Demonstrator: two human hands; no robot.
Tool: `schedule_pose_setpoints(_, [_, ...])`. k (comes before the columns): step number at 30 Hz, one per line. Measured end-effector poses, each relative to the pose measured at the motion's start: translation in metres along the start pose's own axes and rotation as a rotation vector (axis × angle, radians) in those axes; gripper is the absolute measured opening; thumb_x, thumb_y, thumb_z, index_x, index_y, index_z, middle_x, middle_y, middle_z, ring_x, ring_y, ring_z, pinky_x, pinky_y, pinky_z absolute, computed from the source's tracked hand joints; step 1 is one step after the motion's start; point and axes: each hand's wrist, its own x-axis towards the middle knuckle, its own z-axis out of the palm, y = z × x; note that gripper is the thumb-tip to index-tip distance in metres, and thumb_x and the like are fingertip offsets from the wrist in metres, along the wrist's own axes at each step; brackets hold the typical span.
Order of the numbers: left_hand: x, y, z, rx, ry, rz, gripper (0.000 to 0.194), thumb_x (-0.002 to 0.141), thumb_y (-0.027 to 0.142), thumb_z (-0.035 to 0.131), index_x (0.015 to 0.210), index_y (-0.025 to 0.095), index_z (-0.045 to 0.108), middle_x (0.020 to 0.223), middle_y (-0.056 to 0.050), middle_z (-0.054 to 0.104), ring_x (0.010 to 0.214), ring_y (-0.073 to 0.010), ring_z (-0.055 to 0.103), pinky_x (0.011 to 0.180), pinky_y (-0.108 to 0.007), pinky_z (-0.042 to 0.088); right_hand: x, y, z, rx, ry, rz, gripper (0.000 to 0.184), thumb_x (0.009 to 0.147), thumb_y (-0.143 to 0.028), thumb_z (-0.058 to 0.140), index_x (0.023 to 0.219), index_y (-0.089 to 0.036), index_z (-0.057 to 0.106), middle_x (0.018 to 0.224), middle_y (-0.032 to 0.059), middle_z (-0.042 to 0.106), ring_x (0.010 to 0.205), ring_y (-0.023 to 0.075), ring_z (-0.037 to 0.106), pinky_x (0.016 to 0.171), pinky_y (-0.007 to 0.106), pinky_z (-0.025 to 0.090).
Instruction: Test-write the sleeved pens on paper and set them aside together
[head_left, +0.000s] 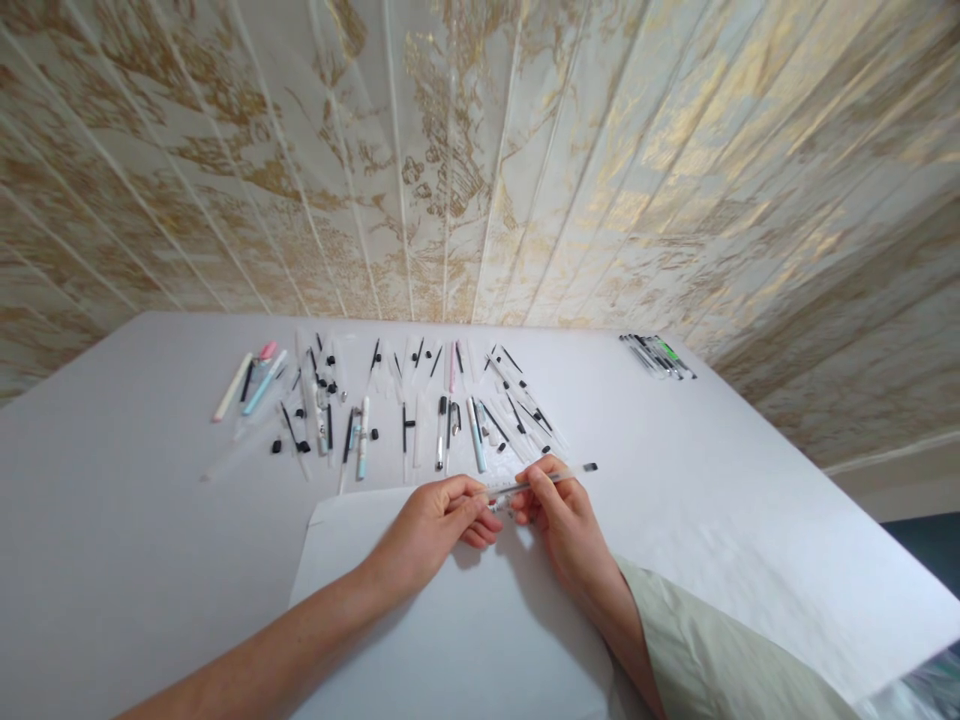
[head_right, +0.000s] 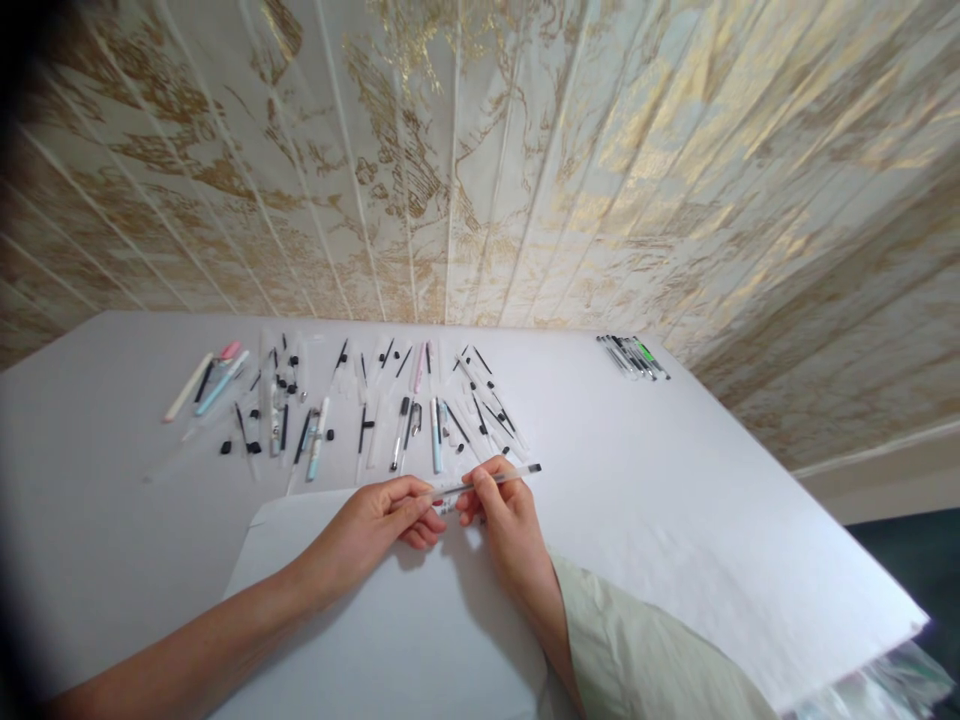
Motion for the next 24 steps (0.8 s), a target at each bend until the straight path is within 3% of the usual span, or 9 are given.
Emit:
schedule_pose_setpoints(9, [0.009, -0.005, -0.002, 0.051, 0.008, 0.060, 0.042, 0.079, 0.057, 0.060, 0.086, 0.017, 0.065, 0.074, -0.004, 0.071, 0.065, -0.0166, 0.064, 0.063, -0.027, 0.052, 0.003, -0.008, 0.004, -0.028, -0.055, -0.053, 0.029, 0.084, -0.046, 0.061, 0.085, -0.017, 0.056, 0.053, -0.0065, 0.051, 0.046, 0.0074, 0.041, 0.048, 0.020, 0.032])
schedule_pose_setpoints(15, [0.009, -0.004, 0.000, 0.096, 0.001, 0.093, 0.053, 0.071, 0.068, 0.061, 0.080, 0.016, 0.067, 0.068, -0.003, 0.066, 0.063, -0.0172, 0.061, 0.059, -0.027, 0.051, -0.002, -0.013, 0.003, -0.011, -0.195, -0.030, 0.026, 0.074, -0.035, 0.071, 0.090, -0.016, 0.063, 0.071, -0.0010, 0.060, 0.058, 0.0095, 0.049, 0.055, 0.022, 0.040])
schedule_pose_setpoints(18, [0.009, -0.010, 0.001, 0.144, -0.034, 0.120, 0.055, 0.075, 0.069, 0.056, 0.083, 0.016, 0.068, 0.069, -0.003, 0.066, 0.061, -0.0166, 0.061, 0.059, -0.027, 0.049, 0.000, -0.024, 0.001, -0.064, -0.138, -0.086, 0.026, 0.079, -0.041, 0.066, 0.087, -0.016, 0.064, 0.074, 0.0007, 0.060, 0.063, 0.0110, 0.054, 0.061, 0.024, 0.045])
schedule_pose_setpoints(21, [0.008, -0.017, 0.002, 0.175, -0.030, 0.136, 0.057, 0.077, 0.070, 0.051, 0.089, 0.017, 0.068, 0.071, -0.004, 0.066, 0.060, -0.0163, 0.060, 0.059, -0.027, 0.049, 0.013, -0.043, -0.015, -0.120, -0.030, -0.115, 0.032, 0.085, -0.049, 0.056, 0.086, -0.017, 0.058, 0.089, 0.0057, 0.065, 0.077, 0.0152, 0.061, 0.066, 0.027, 0.050])
schedule_pose_setpoints(24, [0.007, -0.020, 0.004, 0.187, -0.036, 0.132, 0.061, 0.075, 0.073, 0.050, 0.086, 0.016, 0.067, 0.071, -0.004, 0.065, 0.060, -0.0159, 0.059, 0.058, -0.026, 0.047, 0.037, -0.059, -0.048, -0.415, -0.014, -0.129, 0.032, 0.090, -0.050, 0.042, 0.087, -0.019, 0.051, 0.078, 0.0039, 0.067, 0.062, 0.0140, 0.063, 0.057, 0.027, 0.050])
